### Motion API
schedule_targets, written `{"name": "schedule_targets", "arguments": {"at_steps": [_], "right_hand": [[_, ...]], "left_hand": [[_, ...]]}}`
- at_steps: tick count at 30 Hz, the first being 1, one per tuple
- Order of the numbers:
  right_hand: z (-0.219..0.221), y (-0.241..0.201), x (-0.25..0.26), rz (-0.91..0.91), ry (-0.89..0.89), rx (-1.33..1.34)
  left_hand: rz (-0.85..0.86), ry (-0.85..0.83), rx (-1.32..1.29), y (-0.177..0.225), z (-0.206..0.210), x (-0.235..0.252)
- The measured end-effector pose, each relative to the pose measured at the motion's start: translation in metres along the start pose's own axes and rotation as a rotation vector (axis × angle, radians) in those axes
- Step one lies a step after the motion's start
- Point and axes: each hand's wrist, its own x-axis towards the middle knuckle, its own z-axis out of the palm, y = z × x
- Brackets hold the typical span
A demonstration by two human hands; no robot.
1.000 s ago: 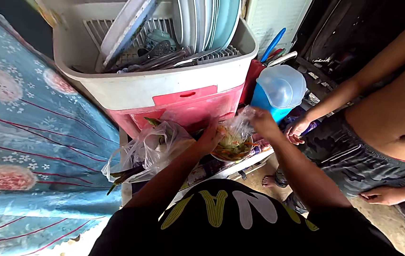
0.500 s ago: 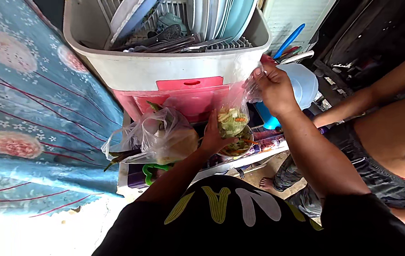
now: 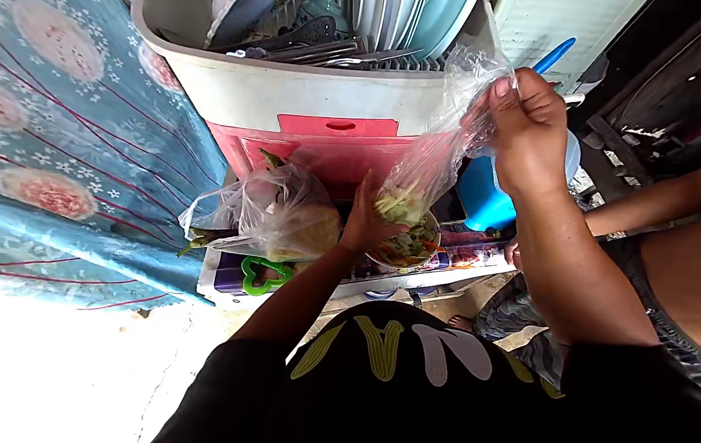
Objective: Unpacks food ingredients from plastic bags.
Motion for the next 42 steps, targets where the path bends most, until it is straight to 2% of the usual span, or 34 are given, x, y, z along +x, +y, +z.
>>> {"name": "schedule_targets", "arguments": {"at_steps": [3,9,11,13,16,20,23,28,31,33,35,38,42], "right_hand": [[-0.002,-0.002,-0.006,-0.008,-0.164,-0.127],[-0.021,-0.019,0.006,-0.085,-0.038,-0.035],[-0.028,-0.024,0.009,-0.134,-0.001,-0.076],[-0.030,-0.022,0.007,-0.127,-0.124,-0.175],[-0.029,-0.002,-0.003,-0.053,-0.259,-0.142],[-0.024,0.065,-0.049,0.166,-0.535,-0.236],[-0.020,0.107,-0.088,0.233,-0.679,-0.358],[0.010,0.146,-0.125,0.177,-0.594,-0.566],[0.022,0.156,-0.127,0.221,-0.655,-0.641],[0.022,0.151,-0.116,0.298,-0.786,-0.697],[0.021,0.147,-0.106,0.328,-0.882,-0.697],[0.011,0.136,-0.092,0.350,-0.833,-0.580],[-0.008,0.113,-0.077,0.397,-0.464,-0.303]], "left_hand": [[0.059,0.007,-0.014,-0.013,0.003,-0.004],[0.019,0.007,-0.034,-0.008,0.005,-0.004],[0.048,0.008,-0.017,-0.011,0.007,-0.003],[0.072,0.010,0.011,-0.011,0.009,-0.004],[0.059,-0.022,0.085,-0.003,0.011,-0.003],[0.013,-0.092,0.220,0.002,0.010,-0.004],[-0.028,-0.224,0.357,0.011,0.007,-0.008],[-0.079,-0.448,0.692,0.021,0.022,-0.020],[-0.137,-0.624,0.820,0.024,0.027,-0.014],[-0.182,-0.757,0.852,0.031,0.024,-0.005],[-0.194,-0.815,0.846,0.034,0.021,-0.001],[-0.211,-0.781,0.715,0.034,0.010,0.006],[-0.194,-0.624,0.453,0.030,-0.008,0.008]]}}
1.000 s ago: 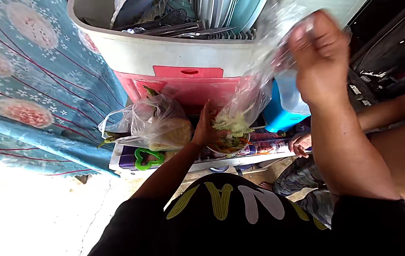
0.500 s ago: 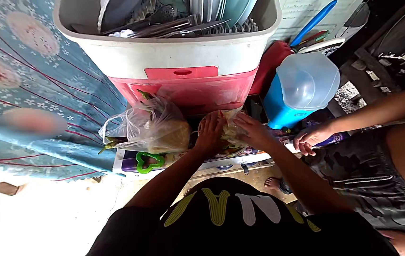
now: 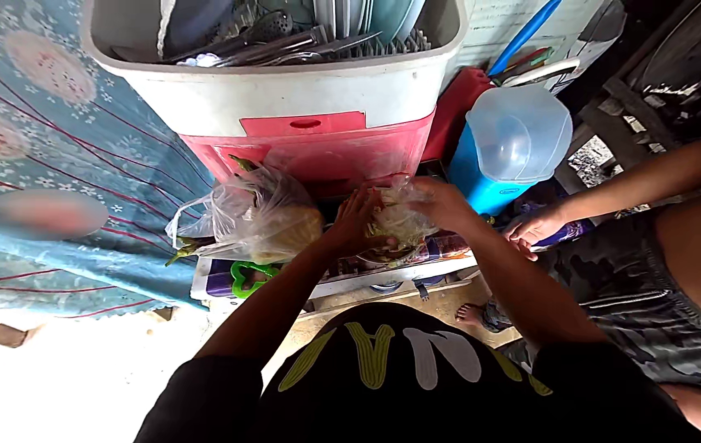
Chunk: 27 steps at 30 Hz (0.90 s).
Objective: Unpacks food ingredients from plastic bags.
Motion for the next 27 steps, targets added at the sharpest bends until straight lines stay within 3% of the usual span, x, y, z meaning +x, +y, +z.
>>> {"name": "schedule_targets", "arguments": {"at_steps": [6,11,15,17,20,24,27], "right_hand": [[-0.025,-0.035,0.011,-0.112,0.322,0.133],[-0.035,-0.055,0.020,-0.216,0.386,0.106],[-0.032,-0.057,0.019,-0.346,0.337,-0.056],[-0.031,-0.055,0.020,-0.361,0.438,-0.009],[-0.024,-0.052,0.020,-0.343,0.416,-0.024],[-0.016,-0.049,0.028,-0.388,0.523,0.071],[0.008,-0.070,0.024,-0.519,0.614,0.180]], "left_hand": [[0.032,0.111,-0.173,-0.001,-0.014,-0.008],[0.106,0.219,-0.316,-0.013,-0.017,-0.012],[0.091,0.304,-0.446,-0.004,-0.018,-0.018],[0.075,0.306,-0.524,0.007,-0.018,-0.019],[0.060,0.318,-0.642,0.026,-0.019,-0.020],[0.189,0.396,-0.709,0.020,-0.017,-0.004],[0.253,0.404,-1.000,0.035,-0.028,-0.013]]}}
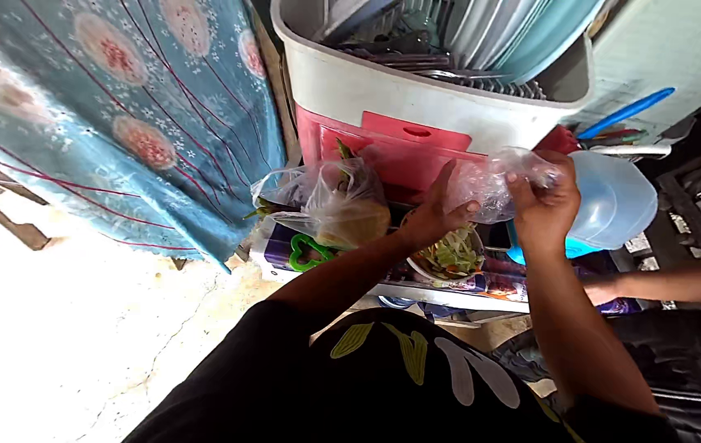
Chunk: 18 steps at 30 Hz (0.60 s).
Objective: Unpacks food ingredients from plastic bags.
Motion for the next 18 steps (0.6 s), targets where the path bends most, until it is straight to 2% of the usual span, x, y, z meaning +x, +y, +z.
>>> {"name": "schedule_targets", "arguments": {"at_steps": [1,3,5,7,10,12,14,16,18], "right_hand": [[0.012,-0.014,-0.003,-0.032,0.018,0.022],[0.039,-0.045,-0.012,-0.116,-0.087,0.030],[0.064,-0.070,-0.013,-0.205,-0.297,0.052],[0.083,-0.085,-0.004,-0.231,-0.455,0.104],[0.116,-0.097,0.017,-0.232,-0.426,0.142],[0.152,-0.108,0.025,-0.244,-0.401,0.169],[0.196,-0.120,0.026,-0.275,-0.469,0.126],[0.235,-0.120,0.025,-0.237,-0.583,-0.085],[0.255,-0.113,0.026,-0.043,-0.803,-0.393]], "left_hand": [[-0.021,0.029,-0.124,0.018,0.002,-0.006],[0.008,0.104,-0.273,0.051,0.000,-0.020],[0.201,0.123,-0.285,0.067,-0.024,-0.029],[0.383,0.174,-0.167,0.081,-0.069,-0.037],[0.476,0.371,0.091,0.104,-0.156,-0.051],[0.432,0.537,0.241,0.112,-0.205,-0.057],[0.299,0.580,0.374,0.107,-0.236,-0.062],[0.086,0.481,0.610,0.094,-0.250,-0.070],[-0.126,0.204,0.843,0.077,-0.258,-0.074]]}}
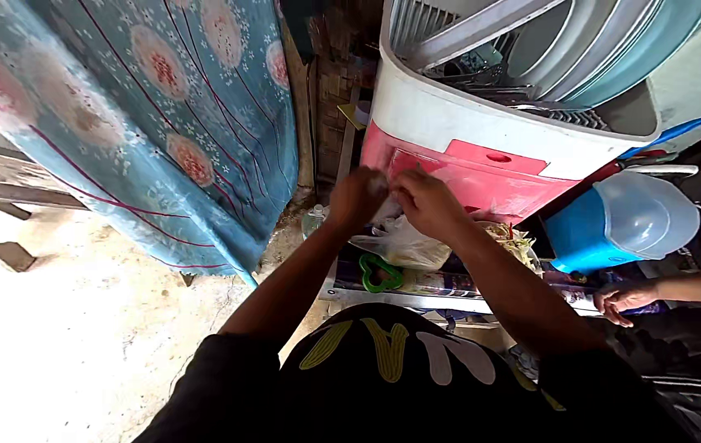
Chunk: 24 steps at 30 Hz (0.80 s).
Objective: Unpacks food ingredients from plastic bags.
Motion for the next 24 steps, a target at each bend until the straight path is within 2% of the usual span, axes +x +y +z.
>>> {"name": "schedule_targets", "arguments": {"at_steps": [2,4,6,10,14,16,19,22,24], "right_hand": [[0.006,0.009,0.006,0.268,-0.366,-0.186],[0.015,0.017,-0.004,0.397,-0.511,-0.307],[0.018,0.017,-0.009,0.470,-0.552,-0.365],[0.030,0.016,-0.005,0.521,-0.552,-0.392],[0.028,0.007,-0.020,0.480,-0.513,-0.358],[0.022,0.006,-0.040,0.391,-0.480,-0.351],[0.027,0.013,-0.066,0.253,-0.424,-0.370],[0.031,0.011,-0.069,0.297,-0.481,-0.370],[0.027,0.009,-0.063,0.344,-0.521,-0.363]], "left_hand": [[0.037,-0.314,0.204,-0.022,0.015,0.004],[0.015,-0.501,0.349,-0.032,0.026,0.003],[-0.072,-0.544,0.413,-0.036,0.032,0.006],[-0.145,-0.508,0.442,-0.032,0.035,0.020],[-0.120,-0.518,0.511,-0.031,0.029,0.033],[-0.054,-0.464,0.383,-0.029,0.016,0.032],[-0.027,-0.280,-0.202,-0.022,-0.008,0.016],[-0.149,-0.122,-0.772,-0.016,-0.037,-0.002],[-0.175,0.002,-0.842,-0.019,-0.060,-0.013]]}}
